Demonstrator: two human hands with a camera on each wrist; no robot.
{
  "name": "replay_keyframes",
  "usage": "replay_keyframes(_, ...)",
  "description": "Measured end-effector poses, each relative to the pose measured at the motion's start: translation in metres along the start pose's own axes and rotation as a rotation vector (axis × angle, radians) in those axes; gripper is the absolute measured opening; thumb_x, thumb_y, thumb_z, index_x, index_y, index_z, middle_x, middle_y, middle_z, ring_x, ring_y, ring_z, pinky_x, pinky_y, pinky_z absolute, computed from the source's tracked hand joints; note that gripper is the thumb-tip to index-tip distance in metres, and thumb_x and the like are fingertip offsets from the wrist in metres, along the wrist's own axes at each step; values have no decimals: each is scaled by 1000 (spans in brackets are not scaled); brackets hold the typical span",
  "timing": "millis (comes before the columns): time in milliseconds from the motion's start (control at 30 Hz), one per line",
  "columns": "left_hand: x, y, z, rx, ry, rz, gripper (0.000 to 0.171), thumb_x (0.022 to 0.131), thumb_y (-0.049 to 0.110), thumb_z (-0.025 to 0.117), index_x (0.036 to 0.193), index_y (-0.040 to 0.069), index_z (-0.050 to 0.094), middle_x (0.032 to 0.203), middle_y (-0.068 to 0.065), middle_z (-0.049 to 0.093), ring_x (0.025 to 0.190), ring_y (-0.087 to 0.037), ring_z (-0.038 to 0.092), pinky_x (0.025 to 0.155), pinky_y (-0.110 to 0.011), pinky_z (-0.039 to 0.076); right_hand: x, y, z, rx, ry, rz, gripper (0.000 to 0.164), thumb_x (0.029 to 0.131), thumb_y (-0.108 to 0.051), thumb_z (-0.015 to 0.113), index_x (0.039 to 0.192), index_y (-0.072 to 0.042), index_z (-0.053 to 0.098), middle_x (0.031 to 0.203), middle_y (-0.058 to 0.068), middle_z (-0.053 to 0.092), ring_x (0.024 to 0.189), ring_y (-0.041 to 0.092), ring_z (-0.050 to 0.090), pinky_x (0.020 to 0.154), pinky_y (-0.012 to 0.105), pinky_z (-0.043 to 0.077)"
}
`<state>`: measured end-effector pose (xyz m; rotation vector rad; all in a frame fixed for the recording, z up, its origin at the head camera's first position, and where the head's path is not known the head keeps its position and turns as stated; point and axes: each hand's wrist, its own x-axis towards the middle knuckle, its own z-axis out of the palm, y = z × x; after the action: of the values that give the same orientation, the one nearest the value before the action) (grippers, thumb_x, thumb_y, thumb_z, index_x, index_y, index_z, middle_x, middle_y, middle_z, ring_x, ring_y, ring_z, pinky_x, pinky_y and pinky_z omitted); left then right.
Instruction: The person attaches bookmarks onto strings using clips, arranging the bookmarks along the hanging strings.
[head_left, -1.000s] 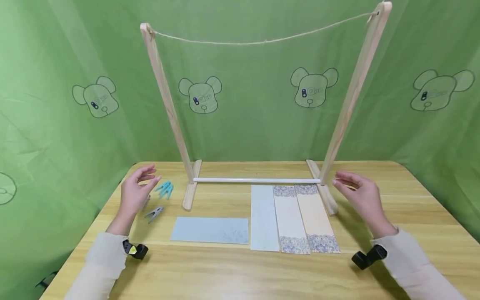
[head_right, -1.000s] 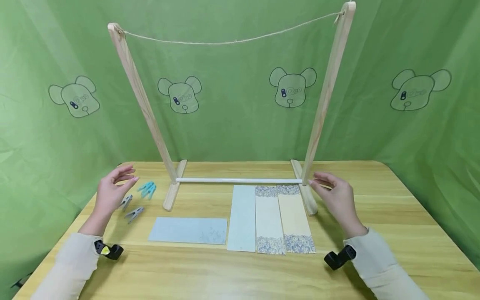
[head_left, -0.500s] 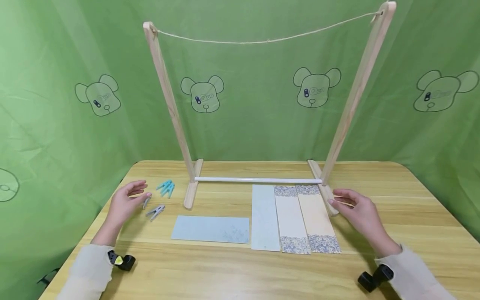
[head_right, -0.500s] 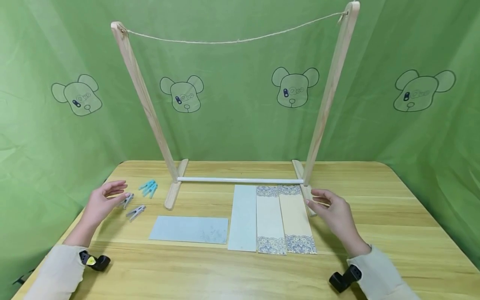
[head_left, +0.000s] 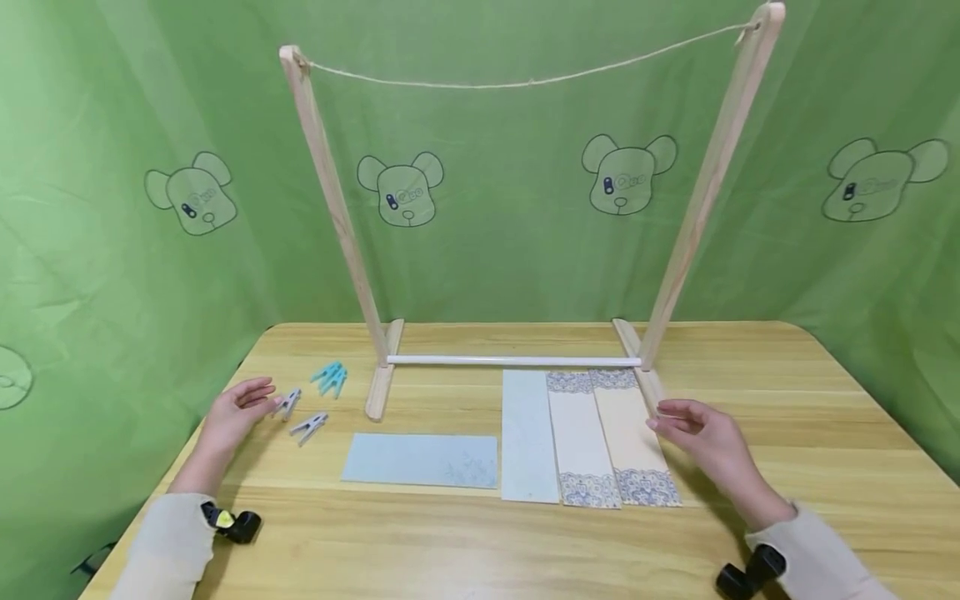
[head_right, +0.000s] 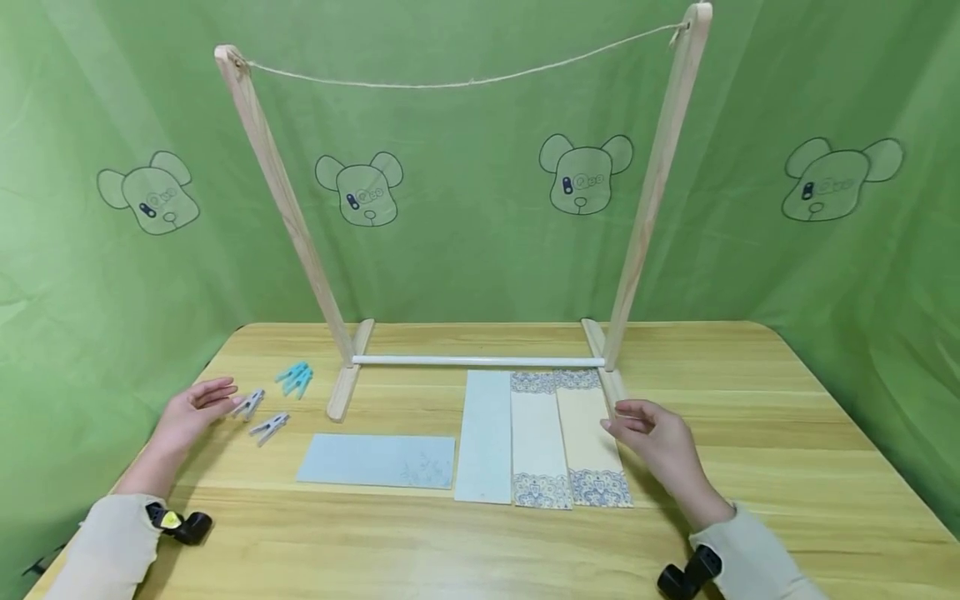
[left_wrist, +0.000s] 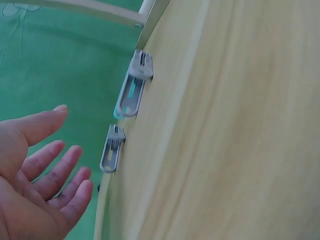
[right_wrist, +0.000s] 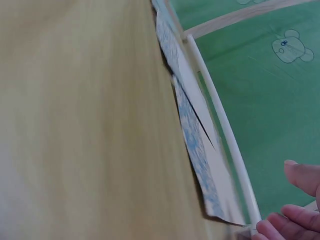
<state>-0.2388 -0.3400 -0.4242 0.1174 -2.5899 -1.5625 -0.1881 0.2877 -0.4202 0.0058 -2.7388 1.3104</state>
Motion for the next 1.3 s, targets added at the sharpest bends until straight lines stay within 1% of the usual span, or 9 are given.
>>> replay_keyframes(167, 2, -7, -2, -84, -19, -58, 59, 89, 12, 65, 136, -10, 37, 118, -6, 62, 84, 14, 54, 78, -7, 48, -5, 4, 6, 45, -9, 11, 54, 85, -32, 71, 121, 5, 55, 113, 24, 63, 81, -8, 57, 71, 12, 51)
replay_keyframes(367, 1, -8, -1, -29, -51, -104, 61, 90, 17, 65, 137, -10, 36, 131, -28, 49, 81, 15, 51, 77, -5, 45, -7, 9, 12, 49, -5, 11, 51, 83, -27, 73, 117, 7, 57, 109, 23, 63, 80, -3, 57, 70, 13, 52)
replay_keyframes(500, 0, -9, 0, 6, -86, -108, 63, 91, 21, 64, 138, -8, 35, 135, -29, 44, 83, 15, 48, 78, -5, 42, -9, 10, 15, 7, -1, 5, 49, 81, -25, 75, 114, 7, 58, 105, 21, 64, 79, 0, 57, 68, 14, 52)
replay_keyframes(633, 0, -12, 1, 7, -89, -112, 62, 90, 19, 65, 138, -8, 36, 136, -29, 44, 83, 15, 48, 79, -4, 42, -12, 10, 18, -67, 17, -13, 49, 78, -26, 78, 110, 6, 60, 101, 19, 65, 79, 5, 58, 67, 14, 51)
replay_keyframes(867, -2, -14, 4, 14, -100, -94, 61, 89, 17, 66, 135, -11, 37, 134, -31, 44, 85, 11, 50, 79, -5, 45, -19, 10, 21, -143, 43, -27, 56, 76, -29, 79, 115, 7, 61, 106, 23, 65, 92, 28, 63, 68, 12, 49)
replay_keyframes(933, -3, -13, 5, 37, -105, -93, 61, 88, 18, 67, 135, -10, 39, 134, -31, 45, 88, 8, 50, 79, -5, 44, -20, 11, 23, -155, 52, -34, 55, 76, -28, 80, 115, 6, 61, 107, 24, 65, 93, 30, 64, 69, 16, 51)
replay_keyframes(1033, -4, -14, 6, 71, -106, -92, 61, 88, 18, 68, 134, -10, 41, 133, -30, 46, 91, 4, 50, 78, -5, 44, -21, 11, 27, -167, 41, -50, 57, 75, -28, 80, 117, 5, 60, 110, 26, 63, 97, 35, 63, 76, 31, 56)
replay_keyframes(1133, -4, -14, 8, 86, -92, -111, 60, 86, 17, 69, 133, -10, 43, 130, -29, 49, 89, 2, 51, 76, -6, 44, -22, 10, 32, -187, 21, -92, 60, 74, -28, 81, 119, 5, 59, 114, 29, 61, 102, 39, 60, 83, 45, 53)
replay_keyframes(1300, -1, -13, 10, 127, -71, -121, 61, 84, 18, 72, 131, -8, 46, 120, -26, 55, 85, -3, 51, 70, -12, 46, -21, 7, 36, -221, 34, -180, 67, 70, -25, 84, 121, 9, 56, 116, 33, 58, 104, 45, 56, 83, 54, 50)
